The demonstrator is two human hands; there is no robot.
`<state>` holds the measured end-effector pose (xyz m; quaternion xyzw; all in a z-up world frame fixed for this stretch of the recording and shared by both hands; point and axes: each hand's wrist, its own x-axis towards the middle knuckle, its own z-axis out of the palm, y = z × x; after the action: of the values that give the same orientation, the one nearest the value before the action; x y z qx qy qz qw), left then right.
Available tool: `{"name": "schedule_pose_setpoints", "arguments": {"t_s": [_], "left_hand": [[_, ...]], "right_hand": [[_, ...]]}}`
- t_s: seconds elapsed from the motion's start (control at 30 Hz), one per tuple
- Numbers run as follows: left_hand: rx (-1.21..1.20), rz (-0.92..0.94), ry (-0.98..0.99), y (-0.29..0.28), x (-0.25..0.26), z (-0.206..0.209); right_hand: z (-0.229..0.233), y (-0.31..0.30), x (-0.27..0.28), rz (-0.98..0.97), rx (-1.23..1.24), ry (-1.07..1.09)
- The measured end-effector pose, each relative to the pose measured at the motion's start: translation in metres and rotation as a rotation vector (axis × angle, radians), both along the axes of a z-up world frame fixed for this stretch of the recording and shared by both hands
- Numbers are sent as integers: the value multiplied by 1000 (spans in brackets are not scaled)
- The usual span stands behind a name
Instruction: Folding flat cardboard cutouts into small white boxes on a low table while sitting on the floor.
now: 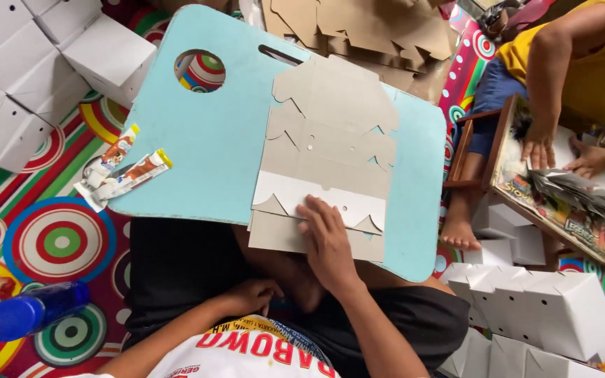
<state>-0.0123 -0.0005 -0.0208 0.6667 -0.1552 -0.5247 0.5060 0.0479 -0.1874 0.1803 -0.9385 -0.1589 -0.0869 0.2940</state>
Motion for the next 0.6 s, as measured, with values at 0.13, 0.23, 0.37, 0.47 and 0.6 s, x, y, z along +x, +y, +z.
{"name": "schedule_pose_setpoints", "arguments": {"t_s": [0.13, 0.23, 0.37, 0.47, 0.6], "left_hand": [[24, -13, 17, -2, 9, 10], [65, -52, 29, 0, 11, 29], [82, -58, 14, 0, 14, 35], [102, -57, 30, 2, 14, 42], [90, -42, 43, 5, 10, 36]], "right_hand": [[-6, -2, -10, 40, -287, 204], [-7, -3, -13, 55, -345, 186], [-5, -3, -11, 53, -327, 199], [-1, -7, -13, 79, -122, 191], [0, -17, -24, 32, 98, -45]]}}
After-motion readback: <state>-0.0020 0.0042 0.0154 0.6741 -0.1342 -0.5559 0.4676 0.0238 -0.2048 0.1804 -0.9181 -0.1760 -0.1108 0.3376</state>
